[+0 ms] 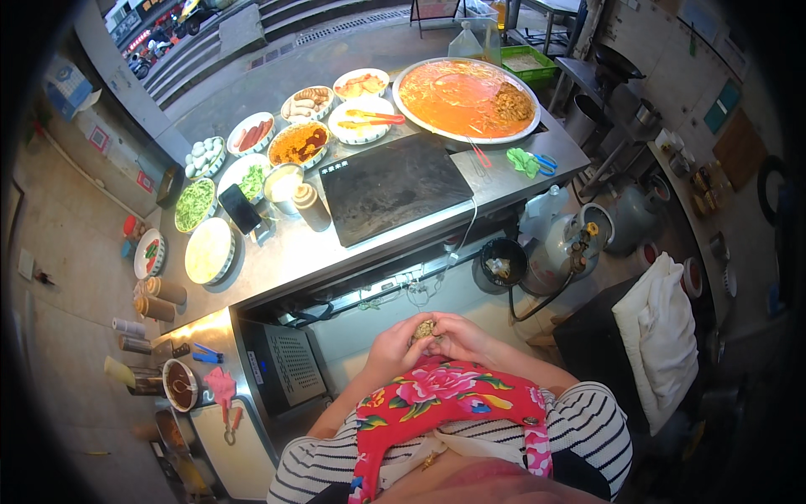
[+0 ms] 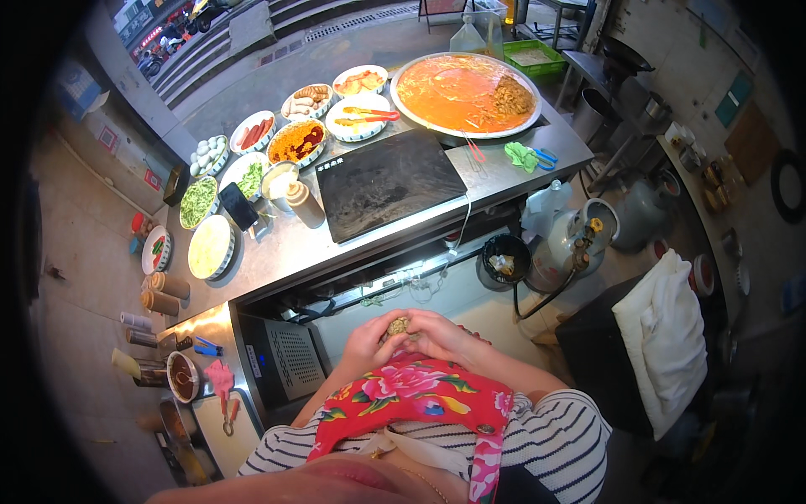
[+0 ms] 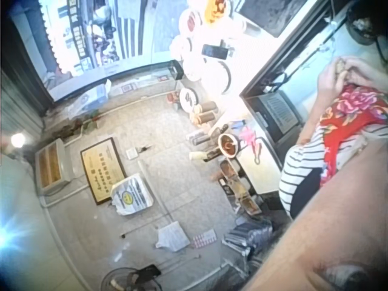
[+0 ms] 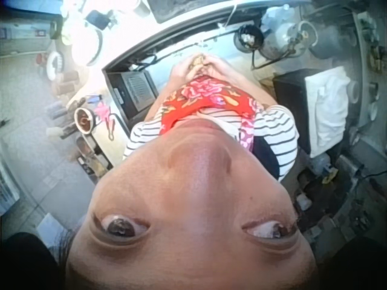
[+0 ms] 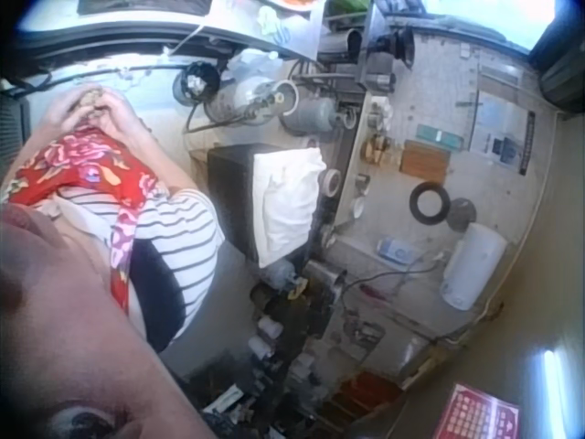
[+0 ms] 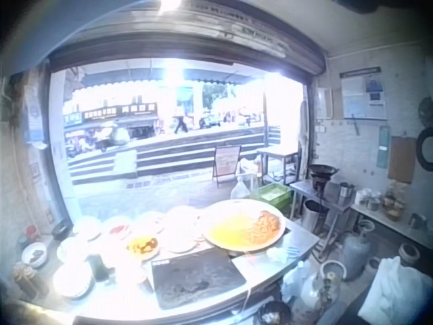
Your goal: The person washes hands and a small bowl in the sink, then moves to a prep counter. They open a plastic bag, take out a small food item, and peel it by hand. The peeled item is placed into a large bowl of orange sauce.
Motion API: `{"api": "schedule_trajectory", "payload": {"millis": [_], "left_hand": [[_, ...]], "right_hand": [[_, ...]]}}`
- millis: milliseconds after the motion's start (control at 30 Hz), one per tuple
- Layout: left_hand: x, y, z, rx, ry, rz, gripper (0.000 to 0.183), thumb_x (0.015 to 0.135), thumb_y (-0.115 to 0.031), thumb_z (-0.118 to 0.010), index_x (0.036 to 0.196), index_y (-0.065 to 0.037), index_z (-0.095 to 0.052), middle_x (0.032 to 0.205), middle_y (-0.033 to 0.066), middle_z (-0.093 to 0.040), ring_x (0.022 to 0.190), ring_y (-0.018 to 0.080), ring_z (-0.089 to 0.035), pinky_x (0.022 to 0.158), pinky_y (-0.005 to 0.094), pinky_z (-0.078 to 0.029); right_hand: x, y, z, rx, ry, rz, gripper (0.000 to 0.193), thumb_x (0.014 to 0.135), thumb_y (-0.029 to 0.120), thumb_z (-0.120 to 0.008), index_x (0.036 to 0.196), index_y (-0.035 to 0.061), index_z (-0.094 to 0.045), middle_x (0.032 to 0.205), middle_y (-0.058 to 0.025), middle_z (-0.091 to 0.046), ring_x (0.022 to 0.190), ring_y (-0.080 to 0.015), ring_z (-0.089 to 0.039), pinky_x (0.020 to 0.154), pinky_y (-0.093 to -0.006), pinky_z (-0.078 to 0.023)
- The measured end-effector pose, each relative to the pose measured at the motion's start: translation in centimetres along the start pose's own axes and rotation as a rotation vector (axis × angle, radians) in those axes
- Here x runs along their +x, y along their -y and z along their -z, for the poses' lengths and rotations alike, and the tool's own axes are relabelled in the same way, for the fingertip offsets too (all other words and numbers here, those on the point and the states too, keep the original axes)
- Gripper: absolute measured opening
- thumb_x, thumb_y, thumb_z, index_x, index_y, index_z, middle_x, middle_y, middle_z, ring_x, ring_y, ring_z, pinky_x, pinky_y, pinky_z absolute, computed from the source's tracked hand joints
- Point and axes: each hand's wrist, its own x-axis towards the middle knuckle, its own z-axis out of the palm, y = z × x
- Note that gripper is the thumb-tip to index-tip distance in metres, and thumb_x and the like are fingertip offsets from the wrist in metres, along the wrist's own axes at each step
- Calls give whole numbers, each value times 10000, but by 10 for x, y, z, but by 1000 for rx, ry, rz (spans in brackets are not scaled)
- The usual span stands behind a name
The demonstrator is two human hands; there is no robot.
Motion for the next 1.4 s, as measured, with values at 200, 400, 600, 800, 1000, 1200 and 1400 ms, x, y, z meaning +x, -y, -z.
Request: {"api": "schedule_trajectory", "payload": {"millis": [200,400,600,800,1000,1200,1400], "left_hand": [[-3,1,-12,51,-130,-89,367,848,-208,-671,1189,-99,-593,972,166,-649,827,339,-653,687,356,-523],[-11,-5,-17,67,-185,-37,320,864,-197,-651,1164,-96,-601,967,157,-652,814,330,-660,679,352,-526],[-14,-10,-16,80,-179,44,290,896,-211,-596,1164,-102,-587,1007,141,-654,831,332,-656,686,378,-531],[-17,-14,-18,43,-180,141,254,909,-224,-572,1143,-125,-588,986,144,-651,812,341,-649,670,389,-521],[-17,-16,-22,29,-243,136,250,915,-236,-570,1134,-116,-585,964,152,-646,794,348,-647,646,381,-510],[-17,-20,-22,-46,-245,170,237,918,-231,-570,1112,-100,-602,912,158,-644,747,326,-656,625,351,-507],[-13,-19,-22,-142,-282,238,241,917,-222,-573,1112,-86,-609,876,150,-646,716,277,-663,630,332,-509]], "right_hand": [[3,-6,3,98,53,-5,322,836,-18,-424,1140,3,-526,990,-99,-590,791,-135,-568,658,-256,-469],[1,-13,-2,190,-36,-61,254,842,3,-419,1079,28,-506,916,-84,-582,752,-152,-583,650,-261,-487],[3,-15,-2,239,2,-108,196,879,43,-429,1061,50,-503,917,-65,-579,755,-135,-576,678,-273,-494],[4,-21,-1,218,-9,-103,168,903,80,-446,1057,51,-506,899,-39,-574,758,-118,-559,707,-263,-489],[7,-21,1,203,2,-116,170,908,106,-465,1064,57,-512,843,-17,-560,718,-107,-530,698,-241,-464],[9,-24,7,187,44,-103,167,902,105,-469,1055,60,-519,879,-32,-559,741,-110,-522,713,-246,-466],[15,-13,5,183,33,-174,176,896,99,-469,1058,53,-521,903,-42,-567,750,-113,-523,734,-251,-473]]}}
